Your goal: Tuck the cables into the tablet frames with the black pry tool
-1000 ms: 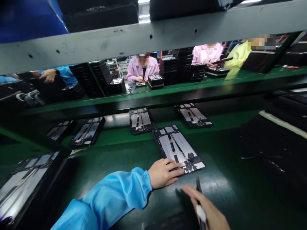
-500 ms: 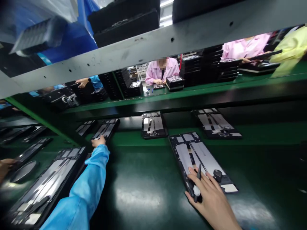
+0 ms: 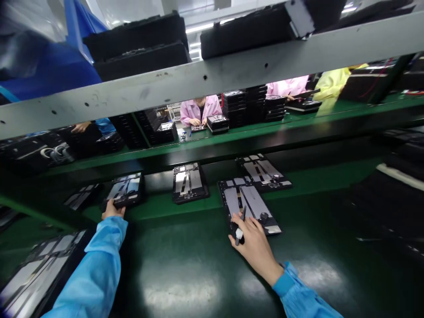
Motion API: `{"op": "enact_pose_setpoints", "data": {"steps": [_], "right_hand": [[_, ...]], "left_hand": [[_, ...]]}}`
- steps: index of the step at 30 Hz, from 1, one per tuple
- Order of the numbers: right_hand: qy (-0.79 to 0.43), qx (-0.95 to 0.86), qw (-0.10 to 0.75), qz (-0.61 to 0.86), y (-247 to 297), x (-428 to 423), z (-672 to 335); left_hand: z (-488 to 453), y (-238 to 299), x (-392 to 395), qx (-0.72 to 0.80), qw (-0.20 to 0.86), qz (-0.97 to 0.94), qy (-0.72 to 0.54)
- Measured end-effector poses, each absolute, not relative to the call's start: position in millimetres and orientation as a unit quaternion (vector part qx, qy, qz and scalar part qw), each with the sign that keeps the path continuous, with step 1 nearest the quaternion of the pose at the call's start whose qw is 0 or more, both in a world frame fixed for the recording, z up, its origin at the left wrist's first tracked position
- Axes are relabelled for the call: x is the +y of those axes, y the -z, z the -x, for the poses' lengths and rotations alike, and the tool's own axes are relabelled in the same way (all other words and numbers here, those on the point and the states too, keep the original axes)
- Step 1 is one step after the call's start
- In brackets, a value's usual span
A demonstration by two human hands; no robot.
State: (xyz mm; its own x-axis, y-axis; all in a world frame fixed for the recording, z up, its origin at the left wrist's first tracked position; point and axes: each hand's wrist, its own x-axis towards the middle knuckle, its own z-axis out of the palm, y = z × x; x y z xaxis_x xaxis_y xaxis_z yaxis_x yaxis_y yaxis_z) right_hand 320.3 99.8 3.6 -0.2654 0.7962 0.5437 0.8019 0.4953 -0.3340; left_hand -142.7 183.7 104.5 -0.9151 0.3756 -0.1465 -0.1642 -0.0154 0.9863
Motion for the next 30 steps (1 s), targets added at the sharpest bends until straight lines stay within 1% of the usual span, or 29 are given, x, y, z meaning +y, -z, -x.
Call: {"op": "enact_pose_setpoints", "data": {"steps": [5, 11, 17, 21, 26, 28, 30], "right_hand": [[-0.075, -0.786, 0.358, 0.499, -8, 145, -310], [-0.124, -0.772, 0.375, 0.498, -18, 210, -286], [-0.183, -0.722, 0.408, 0.529, -32, 217, -249], [-0.230, -0.707, 0.405, 0.532, -37, 218, -220], [-0.272, -0.705, 0.383, 0.532, -34, 228, -183], [-0.282, -0.697, 0.377, 0.541, -32, 232, -169], [-0.290, -0.686, 0.375, 0.552, -31, 235, -158]], "left_hand": [[98, -112, 187, 0.606, 0.276, -0.034, -0.746], [3, -94, 188, 0.550, 0.377, -0.075, -0.742], [-58, -70, 212, 0.562, 0.412, -0.095, -0.711], [-51, -58, 198, 0.593, 0.394, -0.153, -0.685], [6, -63, 180, 0.659, 0.312, -0.229, -0.645], [29, -70, 190, 0.677, 0.313, -0.251, -0.616], [45, -75, 206, 0.687, 0.344, -0.269, -0.581]]}}
